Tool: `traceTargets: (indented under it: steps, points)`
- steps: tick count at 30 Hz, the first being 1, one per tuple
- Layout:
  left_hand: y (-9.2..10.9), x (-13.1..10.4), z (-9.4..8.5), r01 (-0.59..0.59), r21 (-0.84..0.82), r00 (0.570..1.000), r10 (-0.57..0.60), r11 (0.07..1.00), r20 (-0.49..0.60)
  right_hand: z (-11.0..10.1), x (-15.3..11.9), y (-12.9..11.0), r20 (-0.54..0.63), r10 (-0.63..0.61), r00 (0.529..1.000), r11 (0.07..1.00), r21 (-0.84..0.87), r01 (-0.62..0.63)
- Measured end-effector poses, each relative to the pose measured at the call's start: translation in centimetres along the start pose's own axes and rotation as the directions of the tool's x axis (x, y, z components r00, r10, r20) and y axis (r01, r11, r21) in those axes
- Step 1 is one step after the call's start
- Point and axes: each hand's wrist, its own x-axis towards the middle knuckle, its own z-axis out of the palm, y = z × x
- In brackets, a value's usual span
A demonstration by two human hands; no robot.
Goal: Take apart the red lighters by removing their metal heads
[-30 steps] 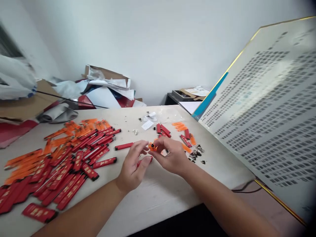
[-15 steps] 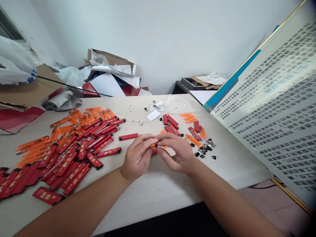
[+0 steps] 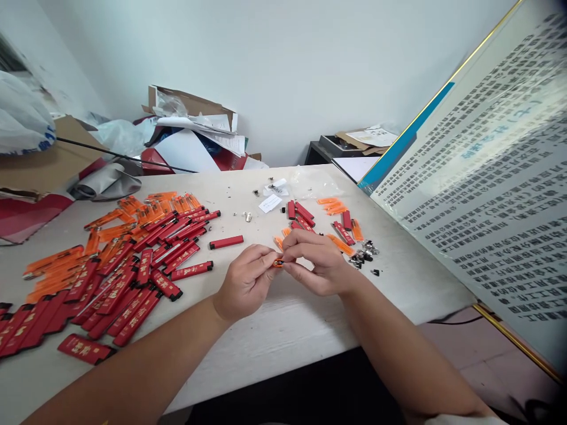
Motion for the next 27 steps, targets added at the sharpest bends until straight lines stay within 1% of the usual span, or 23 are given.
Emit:
traceTargets:
  steps: [2, 5, 8, 11, 13, 16, 18, 20, 23, 25, 27]
  points:
    - [0.2, 0.0, 0.0, 0.035, -0.043, 0.998, -0.033, 0.998, 0.045, -0.2, 0.0, 0.0, 0.043, 0.031, 0.999, 0.999, 0.027, -0.032]
    - [0.5, 0.1, -0.1, 0.097, -0.103, 0.992, -0.088, 0.990, 0.087, -0.2, -0.1, 0.1, 0.060, 0.084, 0.995, 0.992, 0.090, -0.089]
    - [0.7, 0.2, -0.2, 0.167, -0.168, 0.984, -0.152, 0.972, 0.095, 0.3, -0.2, 0.3, 0.057, 0.188, 0.980, 0.951, 0.238, -0.197]
    - [0.7, 0.1, -0.3, 0.252, -0.221, 0.967, -0.233, 0.942, 0.107, 1.0, -0.4, 0.5, 0.080, 0.329, 0.941, 0.826, 0.460, -0.327]
    - [0.7, 0.1, -0.3, 0.304, -0.265, 0.952, -0.281, 0.915, 0.121, 1.4, -0.4, 0.7, 0.097, 0.395, 0.913, 0.732, 0.568, -0.377]
    - [0.5, 0.1, -0.3, 0.368, -0.324, 0.930, -0.342, 0.871, 0.138, 1.9, -0.3, 1.0, 0.119, 0.457, 0.881, 0.633, 0.652, -0.416]
    - [0.4, 0.1, -0.2, 0.396, -0.336, 0.918, -0.369, 0.855, 0.144, 2.0, -0.2, 1.2, 0.134, 0.478, 0.868, 0.596, 0.676, -0.433]
    - [0.3, 0.1, -0.2, 0.412, -0.341, 0.911, -0.383, 0.845, 0.153, 2.1, -0.2, 1.3, 0.139, 0.488, 0.862, 0.584, 0.682, -0.440]
    - [0.3, 0.0, -0.2, 0.423, -0.338, 0.906, -0.395, 0.841, 0.152, 2.1, -0.2, 1.1, 0.128, 0.507, 0.853, 0.592, 0.667, -0.452]
    - [0.3, 0.0, -0.2, 0.397, -0.311, 0.918, -0.377, 0.863, 0.126, 2.2, -0.2, 0.8, 0.118, 0.521, 0.846, 0.608, 0.644, -0.464]
    - [0.3, -0.1, -0.1, 0.350, -0.273, 0.937, -0.338, 0.896, 0.092, 2.4, -0.2, 0.6, 0.104, 0.519, 0.849, 0.632, 0.621, -0.463]
